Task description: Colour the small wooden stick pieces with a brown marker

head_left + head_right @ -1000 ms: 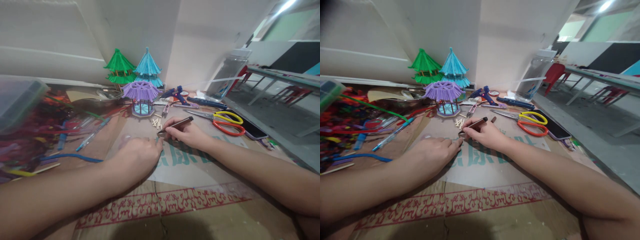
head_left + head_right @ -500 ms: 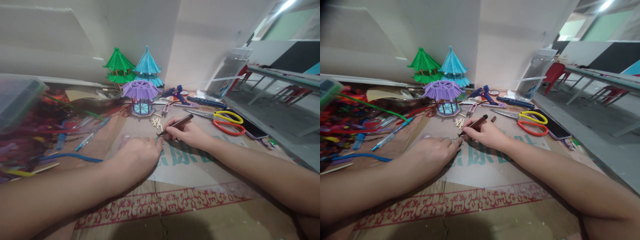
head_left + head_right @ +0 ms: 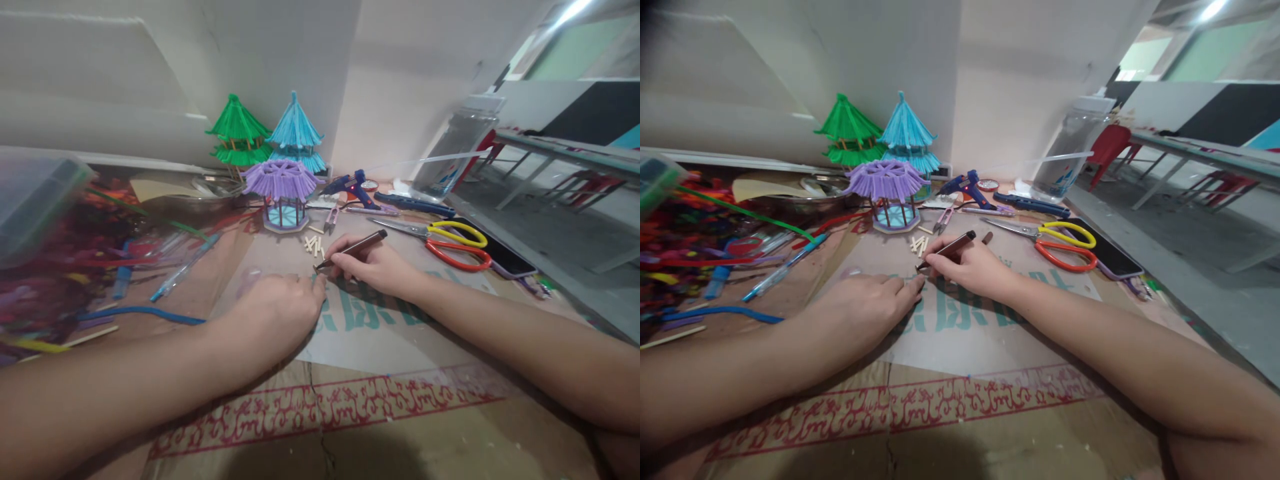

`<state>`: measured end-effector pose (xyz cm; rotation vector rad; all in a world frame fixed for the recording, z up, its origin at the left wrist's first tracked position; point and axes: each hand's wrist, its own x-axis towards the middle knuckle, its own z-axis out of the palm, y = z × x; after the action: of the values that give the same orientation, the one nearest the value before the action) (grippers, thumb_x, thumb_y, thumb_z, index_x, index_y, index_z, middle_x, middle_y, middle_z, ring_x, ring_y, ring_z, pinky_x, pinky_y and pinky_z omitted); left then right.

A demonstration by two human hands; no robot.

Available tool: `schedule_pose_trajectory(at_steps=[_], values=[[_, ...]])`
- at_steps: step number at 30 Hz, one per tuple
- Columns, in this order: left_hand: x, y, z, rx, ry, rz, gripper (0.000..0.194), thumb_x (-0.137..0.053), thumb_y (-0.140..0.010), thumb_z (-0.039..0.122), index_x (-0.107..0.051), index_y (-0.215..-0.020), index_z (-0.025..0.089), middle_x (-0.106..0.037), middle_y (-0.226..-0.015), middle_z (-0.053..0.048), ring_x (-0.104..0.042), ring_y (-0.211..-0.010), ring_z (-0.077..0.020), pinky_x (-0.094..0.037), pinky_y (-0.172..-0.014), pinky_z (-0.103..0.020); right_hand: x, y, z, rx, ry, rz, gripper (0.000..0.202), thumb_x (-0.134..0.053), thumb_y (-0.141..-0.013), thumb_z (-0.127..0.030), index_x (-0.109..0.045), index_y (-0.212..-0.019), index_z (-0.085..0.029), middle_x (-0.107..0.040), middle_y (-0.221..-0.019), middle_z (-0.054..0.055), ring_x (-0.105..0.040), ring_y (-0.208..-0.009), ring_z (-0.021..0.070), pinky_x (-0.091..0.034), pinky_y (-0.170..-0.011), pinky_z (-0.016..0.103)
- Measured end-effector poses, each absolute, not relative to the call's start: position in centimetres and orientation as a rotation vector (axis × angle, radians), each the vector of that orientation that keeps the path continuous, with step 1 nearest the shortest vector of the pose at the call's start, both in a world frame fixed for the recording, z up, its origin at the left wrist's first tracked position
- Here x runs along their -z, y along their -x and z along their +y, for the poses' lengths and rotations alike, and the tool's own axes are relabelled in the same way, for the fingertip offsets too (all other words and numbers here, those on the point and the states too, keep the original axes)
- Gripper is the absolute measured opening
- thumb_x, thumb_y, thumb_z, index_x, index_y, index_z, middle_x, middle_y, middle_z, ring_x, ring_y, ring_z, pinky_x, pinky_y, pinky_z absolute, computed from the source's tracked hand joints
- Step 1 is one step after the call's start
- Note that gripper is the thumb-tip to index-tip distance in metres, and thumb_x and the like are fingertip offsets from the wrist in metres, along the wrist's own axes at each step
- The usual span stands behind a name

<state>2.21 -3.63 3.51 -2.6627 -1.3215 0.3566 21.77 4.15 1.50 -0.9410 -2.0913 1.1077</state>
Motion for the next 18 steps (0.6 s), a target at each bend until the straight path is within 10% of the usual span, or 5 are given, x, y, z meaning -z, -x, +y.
schedule_pose_trajectory(at_steps=[18], values=[[-3.51, -2.26, -3.58, -0.354, 2.649, -1.297, 0.039, -0.049, -0.089, 0.002, -0.059, -0.126, 0.006, -0.073, -0.091, -0.015, -0.071, -0.075, -0.0279, -0.055, -0.063, -0.039, -1.38, -21.75, 4.18, -1.11, 0.927, -2.11, 0.014, -0.059, -0.096, -0.028, -0.067, -0.102, -0.017, -0.071, -0.077, 0.002, -0.059, -0.061, 0.0115, -0.048, -0.055, 0.025]])
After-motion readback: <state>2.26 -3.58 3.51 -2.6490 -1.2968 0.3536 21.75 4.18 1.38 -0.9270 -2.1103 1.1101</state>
